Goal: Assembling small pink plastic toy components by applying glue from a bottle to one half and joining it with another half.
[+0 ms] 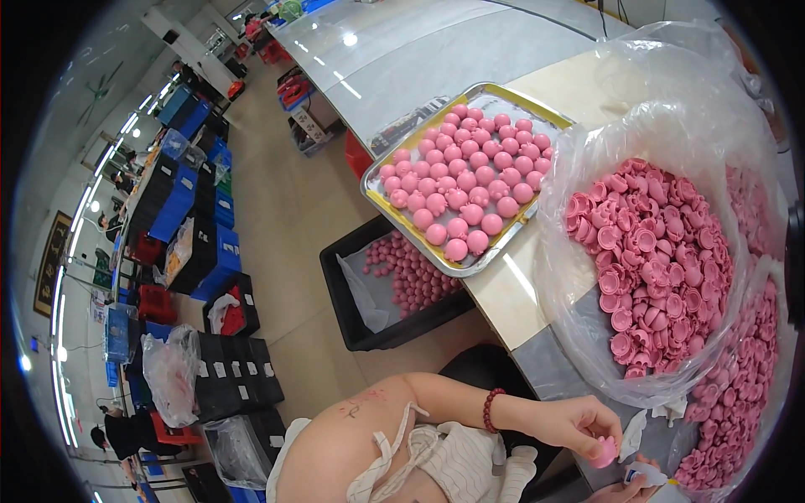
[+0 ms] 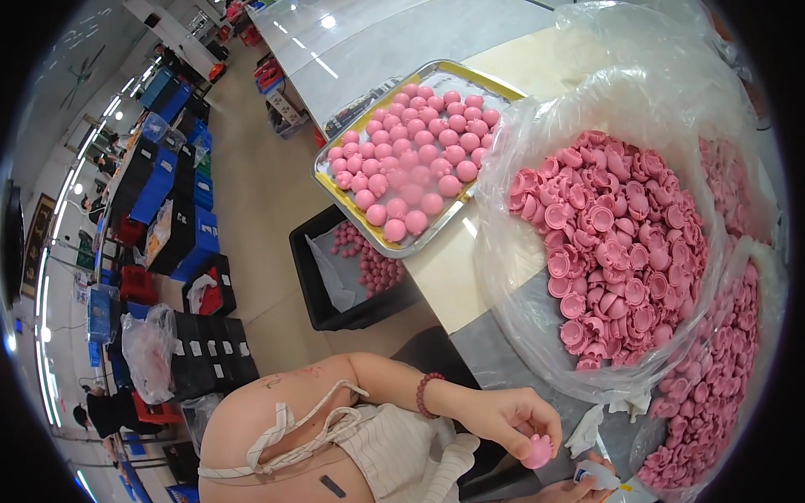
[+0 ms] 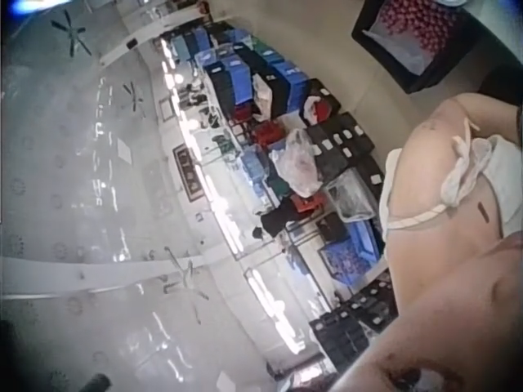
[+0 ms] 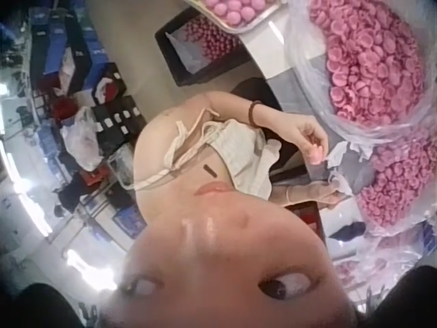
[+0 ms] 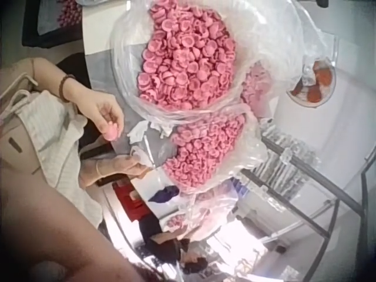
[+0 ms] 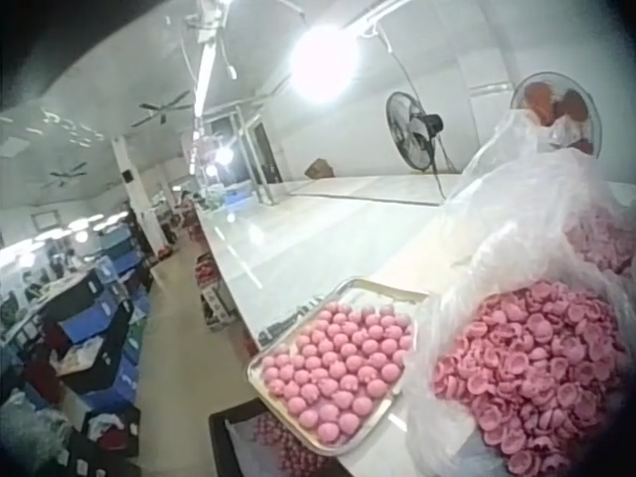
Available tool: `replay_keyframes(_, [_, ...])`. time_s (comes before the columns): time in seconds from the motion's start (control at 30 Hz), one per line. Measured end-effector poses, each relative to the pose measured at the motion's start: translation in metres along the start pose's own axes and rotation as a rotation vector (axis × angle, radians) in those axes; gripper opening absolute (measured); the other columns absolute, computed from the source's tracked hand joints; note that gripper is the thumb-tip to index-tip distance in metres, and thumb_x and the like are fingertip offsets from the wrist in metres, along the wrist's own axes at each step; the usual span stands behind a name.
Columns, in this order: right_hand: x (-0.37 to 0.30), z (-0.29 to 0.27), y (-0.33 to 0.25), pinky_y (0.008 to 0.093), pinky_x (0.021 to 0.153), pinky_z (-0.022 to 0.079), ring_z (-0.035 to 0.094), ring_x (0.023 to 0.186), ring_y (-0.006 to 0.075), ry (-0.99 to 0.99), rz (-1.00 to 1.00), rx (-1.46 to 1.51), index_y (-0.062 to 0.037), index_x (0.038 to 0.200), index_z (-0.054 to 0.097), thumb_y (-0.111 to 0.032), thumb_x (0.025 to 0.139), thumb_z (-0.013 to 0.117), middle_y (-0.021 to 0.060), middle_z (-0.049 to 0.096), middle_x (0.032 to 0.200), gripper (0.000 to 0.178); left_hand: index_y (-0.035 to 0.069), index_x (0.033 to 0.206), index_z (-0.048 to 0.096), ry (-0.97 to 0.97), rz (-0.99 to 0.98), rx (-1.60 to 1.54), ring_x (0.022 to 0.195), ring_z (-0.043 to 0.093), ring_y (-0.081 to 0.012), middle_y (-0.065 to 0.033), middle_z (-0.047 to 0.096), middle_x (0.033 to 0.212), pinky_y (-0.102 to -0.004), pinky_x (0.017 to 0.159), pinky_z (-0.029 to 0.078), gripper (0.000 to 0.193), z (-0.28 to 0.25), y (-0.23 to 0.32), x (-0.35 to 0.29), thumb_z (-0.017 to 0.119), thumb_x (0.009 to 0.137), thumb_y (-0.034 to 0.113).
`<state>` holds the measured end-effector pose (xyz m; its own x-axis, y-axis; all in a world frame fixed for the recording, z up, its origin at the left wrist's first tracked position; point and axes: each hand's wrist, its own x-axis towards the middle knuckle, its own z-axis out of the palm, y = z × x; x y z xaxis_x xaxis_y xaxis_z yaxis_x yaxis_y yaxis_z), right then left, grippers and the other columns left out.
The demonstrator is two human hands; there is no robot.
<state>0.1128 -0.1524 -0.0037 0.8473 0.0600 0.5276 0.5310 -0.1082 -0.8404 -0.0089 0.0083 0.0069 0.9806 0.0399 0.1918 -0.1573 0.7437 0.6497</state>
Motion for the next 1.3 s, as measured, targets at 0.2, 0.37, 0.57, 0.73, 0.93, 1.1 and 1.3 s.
replay_keyframes(0.2, [-0.003,-0.007,0.011,0.0326,0.056,0.042,0.050,0.063,0.0236,-0.002,0.044,-0.024,0.0078,0.075,0.056,-0.025,0.066,0.060,0.0162,0.054,0.071,0.035,0.001,0.095,0.047,-0.017,-0.030,-0.097,0.080,0.051,-0.0077,-0.0029,0.052,0.088,-0.0207,0.071,0.042,0.036,0.002,-0.002,0.004,0.068,0.069,0.013])
replay_keyframes(0.37, [-0.004,-0.007,0.007,0.0320,0.058,0.042,0.049,0.063,0.0226,-0.021,0.097,-0.048,0.0078,0.073,0.055,-0.024,0.067,0.061,0.0146,0.052,0.069,0.033,0.004,0.095,0.041,-0.024,-0.045,-0.090,0.083,0.052,-0.0103,-0.0042,0.053,0.088,-0.0228,0.072,0.042,0.044,0.000,0.002,0.001,0.072,0.064,0.008])
replay_keyframes(0.57, [-0.004,-0.001,-0.003,0.0309,0.061,0.042,0.050,0.065,0.0217,-0.072,0.117,0.032,0.0093,0.077,0.055,-0.021,0.070,0.059,0.0139,0.054,0.072,0.031,0.000,0.092,0.048,0.006,-0.029,-0.045,0.084,0.052,-0.0112,-0.0054,0.053,0.089,-0.0252,0.076,0.042,0.038,0.007,0.007,0.001,0.072,0.064,0.010])
replay_keyframes(0.73, [-0.005,0.004,-0.013,0.0310,0.061,0.043,0.052,0.066,0.0221,-0.124,0.104,0.049,0.0095,0.078,0.055,-0.021,0.073,0.057,0.0140,0.056,0.074,0.031,-0.001,0.090,0.050,-0.100,-0.013,0.025,0.082,0.052,-0.0113,-0.0051,0.053,0.087,-0.0250,0.075,0.042,0.036,0.005,0.009,0.000,0.072,0.065,0.012])
replay_keyframes(0.93, [-0.004,0.003,-0.013,0.0314,0.061,0.043,0.051,0.064,0.0219,-0.142,0.083,0.023,0.0091,0.076,0.055,-0.025,0.074,0.056,0.0138,0.055,0.071,0.034,-0.001,0.090,0.049,-0.134,-0.049,-0.053,0.076,0.051,-0.0092,-0.0037,0.051,0.084,-0.0223,0.068,0.042,0.030,0.005,0.007,-0.003,0.067,0.070,0.013])
replay_keyframes(1.1, [-0.005,0.002,-0.013,0.0316,0.059,0.043,0.051,0.062,0.0217,-0.158,0.070,-0.030,0.0092,0.075,0.055,-0.028,0.075,0.055,0.0141,0.056,0.069,0.037,0.000,0.088,0.050,-0.142,-0.018,0.052,0.072,0.049,-0.0078,-0.0019,0.051,0.082,-0.0210,0.063,0.040,0.020,0.005,0.005,-0.002,0.061,0.077,0.014])
replay_keyframes(1.3, [-0.005,0.001,-0.010,0.0318,0.058,0.043,0.051,0.061,0.0213,-0.152,0.080,-0.043,0.0083,0.075,0.055,-0.028,0.077,0.055,0.0137,0.056,0.067,0.036,0.000,0.086,0.051,-0.159,-0.025,0.051,0.071,0.048,-0.0070,-0.0017,0.051,0.080,-0.0205,0.062,0.040,0.019,0.005,0.005,-0.003,0.059,0.079,0.016])
